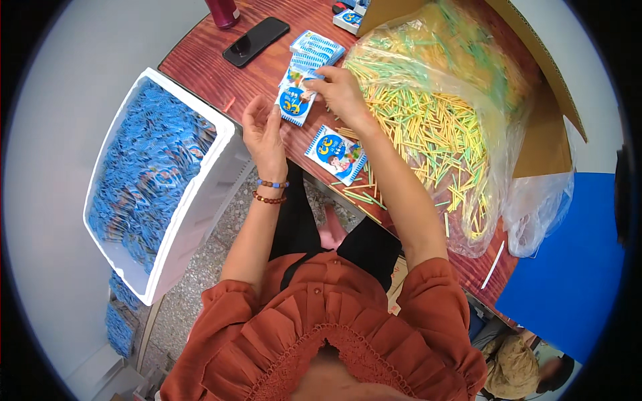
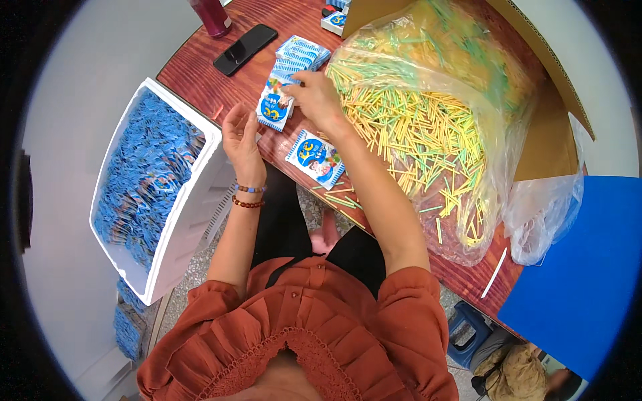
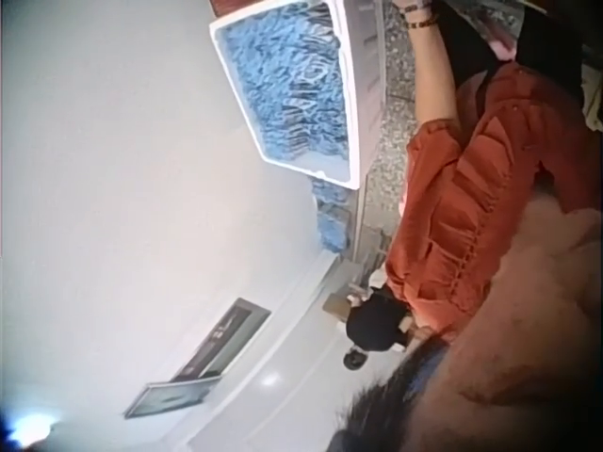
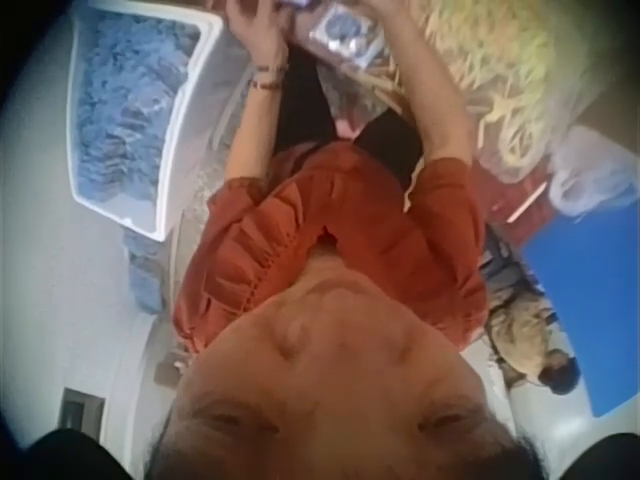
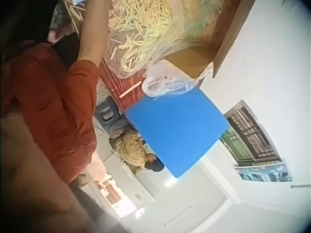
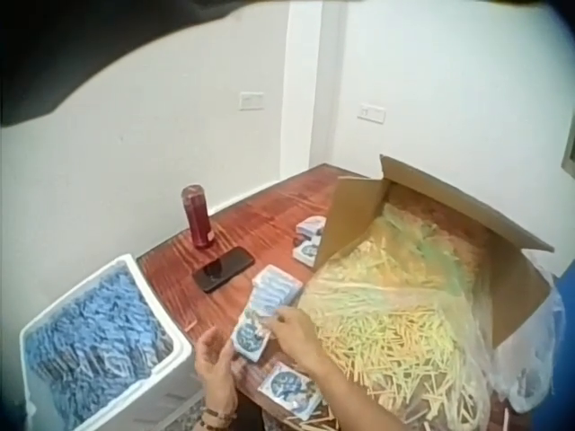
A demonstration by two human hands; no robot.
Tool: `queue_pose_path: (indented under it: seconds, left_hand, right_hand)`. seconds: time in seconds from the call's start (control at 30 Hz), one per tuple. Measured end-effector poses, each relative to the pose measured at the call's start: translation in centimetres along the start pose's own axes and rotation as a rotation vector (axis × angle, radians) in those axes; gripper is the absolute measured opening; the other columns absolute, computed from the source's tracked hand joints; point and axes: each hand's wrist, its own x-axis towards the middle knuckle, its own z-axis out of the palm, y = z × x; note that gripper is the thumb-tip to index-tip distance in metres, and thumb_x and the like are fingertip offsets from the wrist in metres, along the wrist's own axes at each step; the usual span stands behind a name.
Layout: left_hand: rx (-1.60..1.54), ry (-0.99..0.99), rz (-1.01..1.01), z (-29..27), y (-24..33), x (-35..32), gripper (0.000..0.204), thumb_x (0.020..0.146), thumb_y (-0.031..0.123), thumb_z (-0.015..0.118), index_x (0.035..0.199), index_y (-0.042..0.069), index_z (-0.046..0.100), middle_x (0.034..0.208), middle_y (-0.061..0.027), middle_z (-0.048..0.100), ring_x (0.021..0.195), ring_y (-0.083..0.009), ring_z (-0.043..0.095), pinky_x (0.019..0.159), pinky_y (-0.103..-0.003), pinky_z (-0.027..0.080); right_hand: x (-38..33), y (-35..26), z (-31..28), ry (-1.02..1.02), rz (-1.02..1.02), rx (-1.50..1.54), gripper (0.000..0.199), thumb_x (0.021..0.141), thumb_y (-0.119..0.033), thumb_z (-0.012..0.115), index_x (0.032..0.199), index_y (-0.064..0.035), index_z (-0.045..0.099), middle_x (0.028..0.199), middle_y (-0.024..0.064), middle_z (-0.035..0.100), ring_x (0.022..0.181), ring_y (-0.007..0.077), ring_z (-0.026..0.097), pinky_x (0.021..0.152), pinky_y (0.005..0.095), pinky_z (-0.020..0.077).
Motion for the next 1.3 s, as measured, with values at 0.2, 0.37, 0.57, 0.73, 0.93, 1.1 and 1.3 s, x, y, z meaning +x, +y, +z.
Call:
queue_pose_path:
  seconds: [0.2, 0.37, 0.57, 0.73, 0.93, 1.1, 1.3]
  left_hand:
    - [0.536, -0.227, 0.134, -0.1, -1.3, 1.0, 0.028, 0.084, 0.009, 0.065, 0.111, 0.000, 0.060, 0.100, -0.0115, 0.056, 0.083, -0.0172, 0.056, 0.076, -0.028, 0.047]
    - [0.617, -0.246, 0.139, -1.4, -1.4, 1.4, 0.030, 0.083, 0.010, 0.065, 0.110, -0.001, 0.060, 0.097, -0.0120, 0.057, 0.080, -0.0204, 0.055, 0.074, -0.031, 0.047]
    - [0.551, -0.254, 0.130, -0.3, -1.8, 1.5, 0.029, 0.085, 0.012, 0.065, 0.110, -0.002, 0.061, 0.099, -0.0108, 0.061, 0.087, -0.0185, 0.059, 0.077, -0.030, 0.049]
    - [0.363, -0.294, 0.049, -0.8, -0.6, 1.1, 0.024, 0.087, 0.011, 0.064, 0.107, -0.001, 0.063, 0.094, -0.0079, 0.063, 0.086, -0.0157, 0.059, 0.075, -0.028, 0.048]
    - [0.234, -0.603, -0.031, 4.4, 3.3, -3.0, 0.022, 0.083, 0.010, 0.070, 0.100, -0.002, 0.064, 0.093, -0.0044, 0.063, 0.083, -0.0077, 0.056, 0.066, -0.022, 0.047]
    - [0.005, -0.639, -0.293, 6.0, 2.6, -3.8, 0.011, 0.088, 0.011, 0.068, 0.094, 0.002, 0.065, 0.081, 0.0013, 0.066, 0.070, -0.0016, 0.056, 0.061, -0.019, 0.045]
    - [-0.134, -0.546, -0.454, 7.3, 1.8, -6.0, 0.011, 0.090, 0.013, 0.065, 0.095, 0.003, 0.066, 0.080, 0.0011, 0.066, 0.067, -0.0023, 0.057, 0.058, -0.018, 0.045]
  right_hand:
    - [0.3, 1.6, -0.3, 0.171, -0.151, -0.364, 0.033, 0.081, -0.028, 0.066, 0.102, -0.0035, 0.066, 0.086, 0.0166, 0.069, 0.079, 0.0265, 0.067, 0.072, 0.0347, 0.0508]
    - [-7.4, -1.2, -4.9, -0.066, -0.014, -0.637, 0.032, 0.075, -0.030, 0.071, 0.092, -0.0042, 0.064, 0.082, 0.0118, 0.067, 0.080, 0.0266, 0.064, 0.071, 0.0367, 0.0477]
    - [-11.3, 2.0, -5.7, -0.022, -0.214, -0.789, 0.028, 0.070, -0.027, 0.075, 0.077, -0.0031, 0.062, 0.068, 0.0094, 0.061, 0.070, 0.0273, 0.060, 0.064, 0.0384, 0.0447]
    - [-11.4, 4.2, -6.0, 0.112, -0.312, -0.653, 0.017, 0.079, -0.020, 0.067, 0.075, -0.0036, 0.069, 0.064, 0.0095, 0.061, 0.061, 0.0272, 0.060, 0.059, 0.0357, 0.0457]
    - [-11.5, 2.7, -9.2, -0.019, -0.137, -0.282, 0.017, 0.086, -0.018, 0.064, 0.084, -0.0022, 0.070, 0.075, 0.0061, 0.064, 0.069, 0.0136, 0.059, 0.063, 0.0268, 0.0450]
    - [-13.0, 1.9, -10.5, -0.089, 0.056, 0.239, 0.012, 0.087, -0.014, 0.066, 0.091, -0.0018, 0.067, 0.079, -0.0004, 0.064, 0.072, 0.0052, 0.057, 0.063, 0.0216, 0.0456]
    - [-15.0, 3.6, -9.8, 0.179, 0.078, 0.475, 0.014, 0.084, -0.010, 0.069, 0.092, 0.0012, 0.069, 0.075, -0.0031, 0.063, 0.068, 0.0006, 0.052, 0.058, 0.0189, 0.0418]
